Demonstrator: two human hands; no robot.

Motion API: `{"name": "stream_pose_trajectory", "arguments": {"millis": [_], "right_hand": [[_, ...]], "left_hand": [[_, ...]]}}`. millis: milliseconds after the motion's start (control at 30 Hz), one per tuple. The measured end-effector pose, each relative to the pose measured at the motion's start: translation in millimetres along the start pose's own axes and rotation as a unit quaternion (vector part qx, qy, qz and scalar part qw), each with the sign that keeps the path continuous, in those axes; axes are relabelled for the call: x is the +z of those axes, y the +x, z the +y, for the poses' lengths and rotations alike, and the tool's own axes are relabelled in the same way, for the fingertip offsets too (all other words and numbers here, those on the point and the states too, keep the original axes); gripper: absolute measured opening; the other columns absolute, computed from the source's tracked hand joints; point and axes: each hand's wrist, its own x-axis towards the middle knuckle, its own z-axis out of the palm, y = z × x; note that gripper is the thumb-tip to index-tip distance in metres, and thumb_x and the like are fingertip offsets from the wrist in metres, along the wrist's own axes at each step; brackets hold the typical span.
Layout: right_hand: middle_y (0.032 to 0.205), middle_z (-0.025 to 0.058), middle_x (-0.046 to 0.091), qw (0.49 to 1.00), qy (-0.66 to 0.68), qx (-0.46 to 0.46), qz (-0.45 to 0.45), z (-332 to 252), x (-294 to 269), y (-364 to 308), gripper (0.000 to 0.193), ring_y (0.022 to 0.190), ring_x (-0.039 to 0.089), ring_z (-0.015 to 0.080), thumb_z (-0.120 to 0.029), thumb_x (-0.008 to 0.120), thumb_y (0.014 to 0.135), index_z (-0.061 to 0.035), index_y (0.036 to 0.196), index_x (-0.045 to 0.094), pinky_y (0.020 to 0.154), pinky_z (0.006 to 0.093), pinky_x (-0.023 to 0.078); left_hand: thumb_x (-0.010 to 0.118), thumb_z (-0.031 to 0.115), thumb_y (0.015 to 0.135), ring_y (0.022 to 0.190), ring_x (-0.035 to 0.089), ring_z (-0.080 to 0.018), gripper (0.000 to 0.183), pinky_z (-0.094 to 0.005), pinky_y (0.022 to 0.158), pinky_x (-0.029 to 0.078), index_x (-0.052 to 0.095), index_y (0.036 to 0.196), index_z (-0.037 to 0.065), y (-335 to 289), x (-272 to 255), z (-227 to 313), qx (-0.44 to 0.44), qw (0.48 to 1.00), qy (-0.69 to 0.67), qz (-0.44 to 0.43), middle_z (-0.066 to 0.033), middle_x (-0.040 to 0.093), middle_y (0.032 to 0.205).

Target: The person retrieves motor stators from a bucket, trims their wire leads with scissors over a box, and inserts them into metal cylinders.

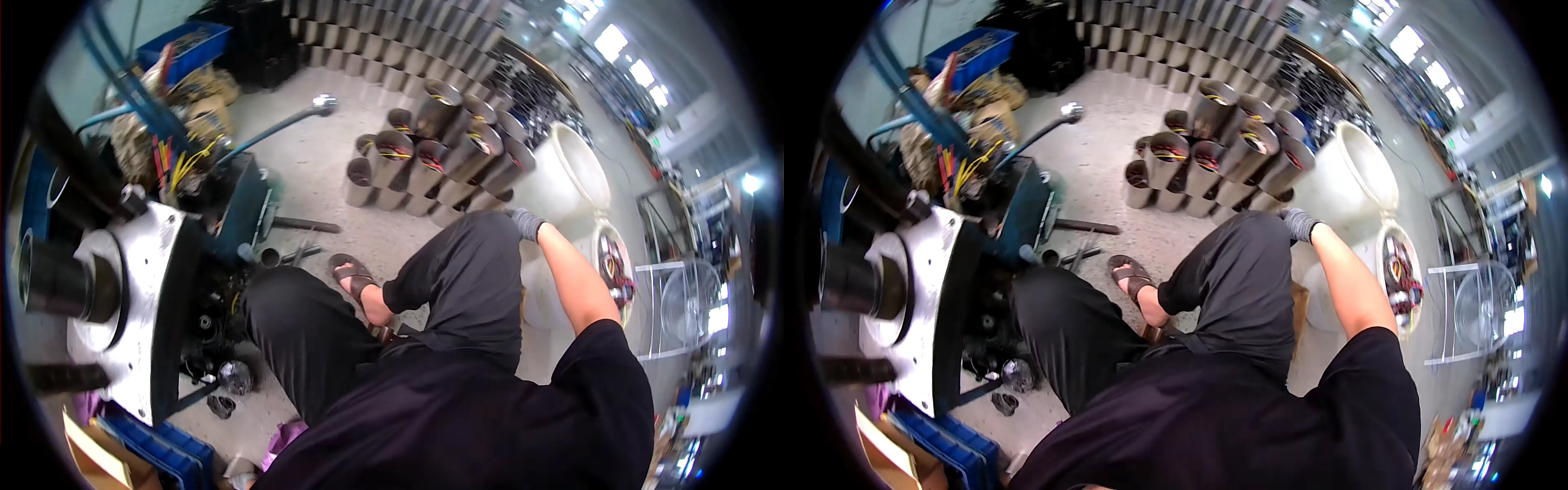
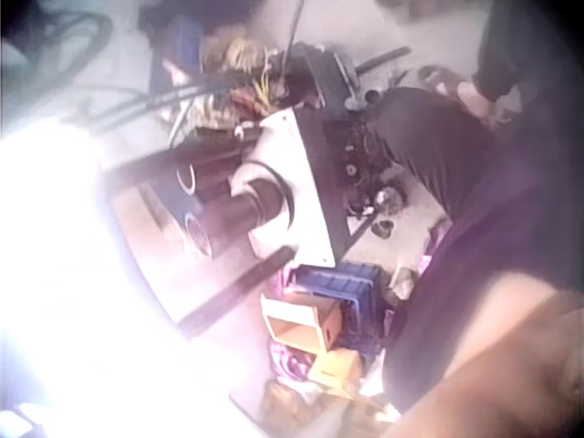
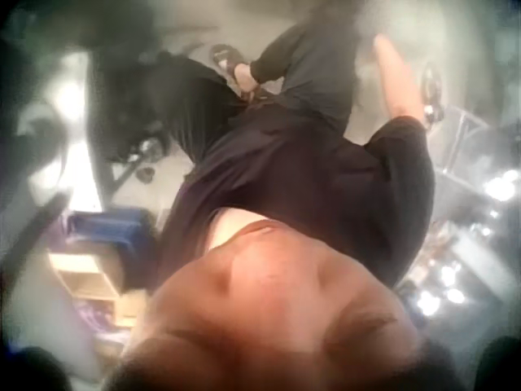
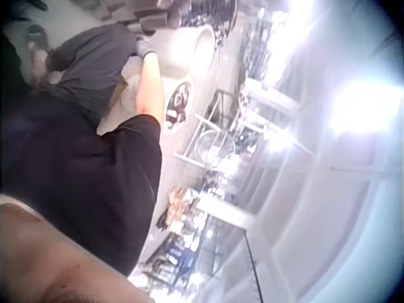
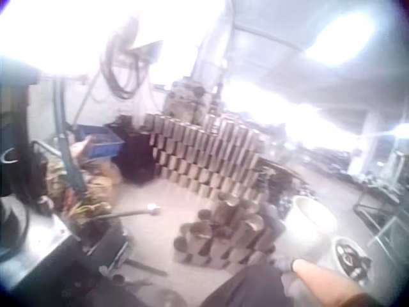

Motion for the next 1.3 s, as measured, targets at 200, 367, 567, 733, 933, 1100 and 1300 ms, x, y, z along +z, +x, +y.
{"name": "stream_pose_trajectory", "arguments": {"millis": [200, 367, 567, 733, 933, 1100, 1300], "right_hand": [[0.104, 0.0155, 0.071, 0.983, -0.106, 0.133, -0.076, 119, 41, -60, 0.031, 0.086, 0.07, 0.0187, -0.022, 0.064, 0.086, -0.0034, 0.11, 0.069, 0.067, 0.036, 0.059], [0.119, 0.0179, 0.067, 0.976, -0.029, 0.209, 0.058, 182, 128, -110, 0.048, 0.111, 0.063, 0.0306, -0.033, 0.065, 0.085, -0.0052, 0.124, 0.063, 0.096, 0.0382, 0.048], [0.128, 0.0255, 0.059, 0.822, 0.293, 0.476, 0.107, 252, 278, -173, 0.074, 0.11, 0.062, 0.0374, -0.047, 0.069, 0.081, -0.0066, 0.139, 0.047, 0.093, 0.0392, 0.051], [0.125, 0.0268, 0.06, 0.824, 0.29, 0.483, 0.058, 360, 392, -177, 0.065, 0.104, 0.065, 0.038, -0.05, 0.063, 0.085, -0.0041, 0.13, 0.056, 0.081, 0.0459, 0.055], [0.116, 0.0251, 0.064, 0.886, 0.189, 0.411, 0.102, 331, 355, -143, 0.046, 0.106, 0.063, 0.0402, -0.044, 0.057, 0.089, -0.006, 0.114, 0.068, 0.092, 0.0448, 0.049], [0.116, 0.0242, 0.065, 0.878, 0.257, 0.361, 0.184, 314, 285, -85, 0.051, 0.109, 0.062, 0.0385, -0.034, 0.062, 0.086, -0.0069, 0.129, 0.056, 0.092, 0.0463, 0.049], [0.114, 0.0197, 0.066, 0.957, -0.048, 0.211, 0.192, 246, 215, -60, 0.053, 0.1, 0.067, 0.0335, -0.023, 0.063, 0.08, -0.0155, 0.132, 0.055, 0.084, 0.0469, 0.052]], "left_hand": [[0.057, 0.026, 0.091, 0.098, 0.067, -0.0292, 0.03, -0.0392, 0.086, 0.052, 0.068, 0.111, 0.006, 19, -39, 124, 0.116, 0.984, -0.134, 0.029, -0.0144, 0.068, 0.113], [0.057, 0.025, 0.092, 0.099, 0.065, -0.029, 0.031, -0.0388, 0.088, 0.051, 0.065, 0.114, 0.005, -14, -70, 205, 0.189, 0.964, -0.186, 0.0, -0.0149, 0.067, 0.115], [0.057, 0.023, 0.093, 0.101, 0.064, -0.0287, 0.033, -0.0383, 0.091, 0.049, 0.062, 0.119, 0.003, -69, -104, 273, 0.224, 0.941, -0.247, -0.051, -0.0154, 0.065, 0.118], [0.057, 0.022, 0.094, 0.102, 0.063, -0.0285, 0.035, -0.0379, 0.093, 0.048, 0.059, 0.122, 0.002, -113, -116, 338, 0.255, 0.909, -0.307, -0.12, -0.0158, 0.064, 0.121], [0.057, 0.02, 0.095, 0.104, 0.061, -0.0282, 0.037, -0.0374, 0.096, 0.047, 0.056, 0.127, 0.0, -141, -175, 368, 0.303, 0.86, -0.388, -0.138, -0.0163, 0.062, 0.124], [0.062, 0.01, 0.094, 0.104, 0.059, -0.0232, 0.036, -0.0329, 0.098, 0.045, 0.057, 0.126, -0.002, -112, -267, 415, 0.394, 0.821, -0.411, 0.049, -0.0139, 0.063, 0.12], [0.051, 0.005, 0.099, 0.1, 0.057, -0.0175, 0.017, -0.0322, 0.095, 0.044, 0.063, 0.108, -0.003, -174, -366, 557, 0.553, 0.742, -0.318, 0.207, -0.0074, 0.065, 0.106]]}}
